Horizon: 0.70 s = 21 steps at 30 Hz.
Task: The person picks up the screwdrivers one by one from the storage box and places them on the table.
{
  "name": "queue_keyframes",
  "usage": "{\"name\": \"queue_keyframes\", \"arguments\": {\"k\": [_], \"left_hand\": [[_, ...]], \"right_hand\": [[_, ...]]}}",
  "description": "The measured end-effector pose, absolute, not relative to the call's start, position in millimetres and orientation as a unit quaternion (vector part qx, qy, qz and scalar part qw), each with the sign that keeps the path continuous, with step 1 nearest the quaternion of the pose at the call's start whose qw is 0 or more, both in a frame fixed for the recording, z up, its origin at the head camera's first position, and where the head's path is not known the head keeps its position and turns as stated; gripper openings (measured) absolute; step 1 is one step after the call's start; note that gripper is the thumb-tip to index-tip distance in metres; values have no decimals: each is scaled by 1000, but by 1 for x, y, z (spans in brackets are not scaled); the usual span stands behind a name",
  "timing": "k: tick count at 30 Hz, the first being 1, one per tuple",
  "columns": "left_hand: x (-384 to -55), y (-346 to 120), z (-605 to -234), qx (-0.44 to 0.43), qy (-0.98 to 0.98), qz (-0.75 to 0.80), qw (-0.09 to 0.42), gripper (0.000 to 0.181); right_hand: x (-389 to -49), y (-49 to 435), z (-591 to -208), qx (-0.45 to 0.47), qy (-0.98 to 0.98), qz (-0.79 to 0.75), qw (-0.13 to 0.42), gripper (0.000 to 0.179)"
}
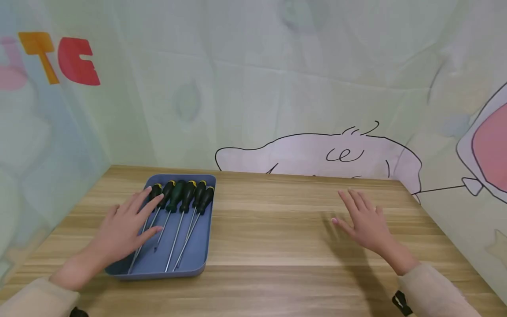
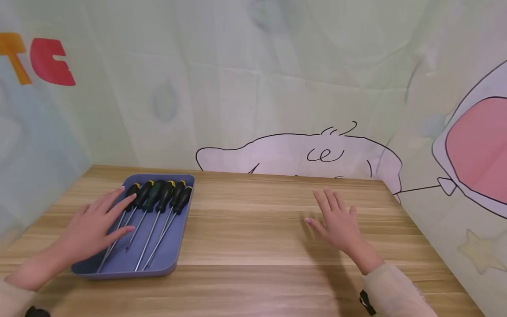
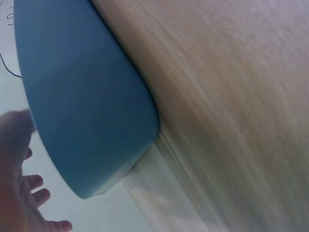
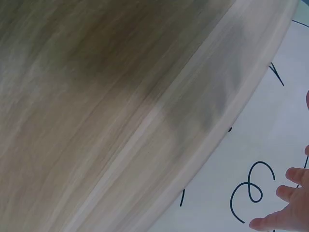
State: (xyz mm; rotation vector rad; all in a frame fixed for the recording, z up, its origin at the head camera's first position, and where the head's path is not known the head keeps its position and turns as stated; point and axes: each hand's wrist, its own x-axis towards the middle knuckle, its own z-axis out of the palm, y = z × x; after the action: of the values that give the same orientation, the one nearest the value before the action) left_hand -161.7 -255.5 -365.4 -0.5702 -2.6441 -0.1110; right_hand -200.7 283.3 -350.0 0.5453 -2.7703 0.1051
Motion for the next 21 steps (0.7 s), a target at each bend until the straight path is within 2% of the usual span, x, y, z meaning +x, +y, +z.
{"name": "queue_keyframes", "arguments": {"k": [3, 8, 15, 21], "left_hand": [[-164, -257, -365, -213, -944, -56, 246, 63], [-167, -262, -367, -194, -945, -101, 241, 49], [-165, -264, -361, -163, -952, -124, 227, 40], [-164, -267, -362, -161, -948, -128, 243, 36]], "right_hand": [[-204, 279, -349, 206, -960, 55, 179, 66], [-210, 269, -347, 234, -952, 65, 189, 60], [-213, 248, -343, 251, -949, 60, 181, 53], [-217, 233, -344, 265, -945, 60, 182, 50]]}}
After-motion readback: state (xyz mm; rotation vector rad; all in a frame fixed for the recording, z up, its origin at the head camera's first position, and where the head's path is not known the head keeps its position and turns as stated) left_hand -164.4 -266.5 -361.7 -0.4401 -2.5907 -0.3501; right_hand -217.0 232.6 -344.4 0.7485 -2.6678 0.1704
